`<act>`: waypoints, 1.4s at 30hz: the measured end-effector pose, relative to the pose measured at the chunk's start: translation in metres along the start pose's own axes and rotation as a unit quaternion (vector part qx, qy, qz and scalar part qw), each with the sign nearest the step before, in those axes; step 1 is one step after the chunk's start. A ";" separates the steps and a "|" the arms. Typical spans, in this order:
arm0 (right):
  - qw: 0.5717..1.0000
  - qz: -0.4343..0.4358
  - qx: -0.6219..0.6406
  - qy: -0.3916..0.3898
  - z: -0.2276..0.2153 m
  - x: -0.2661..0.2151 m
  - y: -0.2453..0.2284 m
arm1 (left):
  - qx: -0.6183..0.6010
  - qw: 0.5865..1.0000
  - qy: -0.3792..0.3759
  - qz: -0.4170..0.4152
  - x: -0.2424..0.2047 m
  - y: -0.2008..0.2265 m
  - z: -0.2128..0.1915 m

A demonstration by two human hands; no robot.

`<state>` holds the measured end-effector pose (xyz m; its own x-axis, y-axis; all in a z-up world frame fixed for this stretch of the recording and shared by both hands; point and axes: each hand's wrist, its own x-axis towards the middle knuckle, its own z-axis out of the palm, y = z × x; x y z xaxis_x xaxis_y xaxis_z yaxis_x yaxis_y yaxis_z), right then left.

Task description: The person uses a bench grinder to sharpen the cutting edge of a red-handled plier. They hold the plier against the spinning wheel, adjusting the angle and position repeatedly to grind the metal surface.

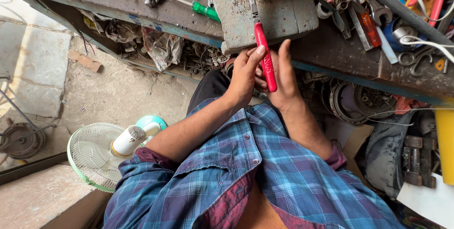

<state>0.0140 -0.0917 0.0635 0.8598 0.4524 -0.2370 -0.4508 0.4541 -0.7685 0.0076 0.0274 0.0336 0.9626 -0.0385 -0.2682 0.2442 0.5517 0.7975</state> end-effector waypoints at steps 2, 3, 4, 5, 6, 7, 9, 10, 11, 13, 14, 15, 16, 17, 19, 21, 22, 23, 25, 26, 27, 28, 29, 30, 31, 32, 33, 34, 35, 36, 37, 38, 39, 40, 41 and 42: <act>0.997 -0.015 -0.051 -0.048 0.005 -0.006 -0.007 | -0.001 1.000 -0.022 0.013 -0.002 0.002 -0.001; 0.992 -0.025 -0.103 -0.067 0.008 -0.011 -0.010 | -0.001 0.999 -0.033 0.019 -0.004 0.002 -0.003; 0.983 -0.036 -0.158 -0.086 0.011 -0.013 -0.015 | -0.011 0.999 -0.033 0.008 -0.004 0.003 -0.005; 0.980 0.004 -0.188 -0.069 0.013 -0.014 -0.022 | -0.021 0.999 -0.034 -0.003 -0.003 0.003 -0.007; 0.973 0.046 -0.218 -0.050 0.014 -0.017 -0.029 | -0.034 0.999 -0.034 -0.016 -0.003 0.001 -0.007; 0.964 0.089 -0.248 -0.031 0.017 -0.019 -0.034 | -0.055 0.997 -0.057 -0.014 -0.002 -0.001 -0.007; 0.951 0.118 -0.283 0.024 0.023 -0.013 -0.043 | -0.095 0.990 -0.104 -0.005 0.005 -0.003 -0.006; 0.943 0.133 -0.300 0.052 0.026 -0.011 -0.046 | -0.110 0.986 -0.128 -0.011 0.008 -0.005 -0.005; 0.946 0.140 -0.289 0.054 0.027 -0.009 -0.051 | -0.126 0.980 -0.151 -0.017 0.010 -0.008 -0.003; 0.951 0.150 -0.263 0.062 0.029 -0.009 -0.058 | -0.155 0.971 -0.173 -0.053 0.012 -0.013 0.002; 0.952 0.143 -0.261 0.075 0.030 -0.009 -0.060 | -0.165 0.967 -0.174 -0.080 0.015 -0.014 0.003; 0.953 0.135 -0.258 0.088 0.031 -0.009 -0.060 | -0.176 0.963 -0.175 -0.107 0.017 -0.016 0.005; 0.953 0.132 -0.254 0.104 0.030 -0.011 -0.058 | -0.190 0.958 -0.182 -0.111 0.016 -0.020 0.005; 0.953 0.128 -0.255 0.105 0.028 -0.011 -0.056 | -0.204 0.954 -0.189 -0.114 0.016 -0.024 0.005; 0.953 0.116 -0.257 0.110 0.024 -0.011 -0.049 | -0.211 0.950 -0.202 -0.111 0.017 -0.032 0.003; 0.950 0.086 -0.279 0.110 0.020 -0.009 -0.044 | -0.202 0.951 -0.212 -0.096 0.020 -0.038 0.001; 0.948 0.072 -0.291 0.107 0.018 -0.008 -0.044 | -0.215 0.949 -0.208 -0.102 0.024 -0.040 0.003; 0.934 0.055 -0.334 0.112 0.016 -0.008 -0.046 | -0.228 0.946 -0.205 -0.108 0.027 -0.042 0.005; 0.900 0.024 -0.419 0.117 0.016 -0.008 -0.050 | -0.271 0.925 -0.247 -0.099 0.030 -0.047 0.012; 0.837 -0.012 -0.532 0.123 0.016 -0.009 -0.053 | -0.301 0.904 -0.293 -0.083 0.032 -0.049 0.016; 0.760 -0.047 -0.636 0.127 0.017 -0.010 -0.056 | -0.329 0.879 -0.338 -0.067 0.033 -0.051 0.020; 0.669 -0.079 -0.728 0.129 0.019 -0.012 -0.057 | -0.360 0.860 -0.356 -0.069 0.032 -0.054 0.025; 0.655 -0.063 -0.741 0.138 0.021 -0.015 -0.057 | -0.391 0.839 -0.372 -0.071 0.032 -0.057 0.029; 0.639 -0.050 -0.753 0.146 0.024 -0.015 -0.060 | -0.420 0.817 -0.389 -0.071 0.033 -0.056 0.032; 0.624 -0.037 -0.765 0.154 0.027 -0.015 -0.062 | -0.421 0.811 -0.398 -0.076 0.034 -0.056 0.033; 0.602 -0.021 -0.782 0.158 0.030 -0.015 -0.062 | -0.424 0.805 -0.406 -0.081 0.035 -0.055 0.034; 0.580 -0.005 -0.798 0.162 0.033 -0.014 -0.063 | -0.427 0.799 -0.414 -0.085 0.036 -0.054 0.034; 0.559 0.011 -0.813 0.165 0.035 -0.014 -0.063 | -0.418 0.797 -0.428 -0.079 0.037 -0.053 0.032; 0.570 0.012 -0.805 0.167 0.035 -0.014 -0.065 | -0.410 0.795 -0.442 -0.072 0.039 -0.052 0.030; 0.582 0.015 -0.796 0.166 0.035 -0.015 -0.064 | -0.401 0.794 -0.453 -0.067 0.038 -0.053 0.027; 0.594 0.019 -0.787 0.166 0.034 -0.016 -0.063 | -0.389 0.810 -0.432 -0.076 0.036 -0.054 0.024; 0.643 0.028 -0.747 0.169 0.032 -0.014 -0.062 | -0.374 0.825 -0.414 -0.084 0.037 -0.054 0.020; 0.689 0.037 -0.704 0.171 0.029 -0.012 -0.061 | -0.359 0.840 -0.395 -0.092 0.038 -0.053 0.017; 0.733 0.051 -0.656 0.172 0.025 -0.014 -0.058 | -0.346 0.852 -0.381 -0.093 0.036 -0.056 0.013; 0.764 0.024 -0.627 0.146 0.022 -0.014 -0.054 | -0.334 0.863 -0.367 -0.093 0.033 -0.058 0.009; 0.794 -0.005 -0.596 0.119 0.018 -0.013 -0.050 | -0.319 0.875 -0.353 -0.092 0.033 -0.059 0.007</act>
<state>0.0212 -0.1059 0.1157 0.9468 0.2313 -0.2240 -0.0183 -0.6559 -0.7546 0.0254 -0.0121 -0.0189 0.8007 -0.5570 0.2203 0.5051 0.8256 0.2514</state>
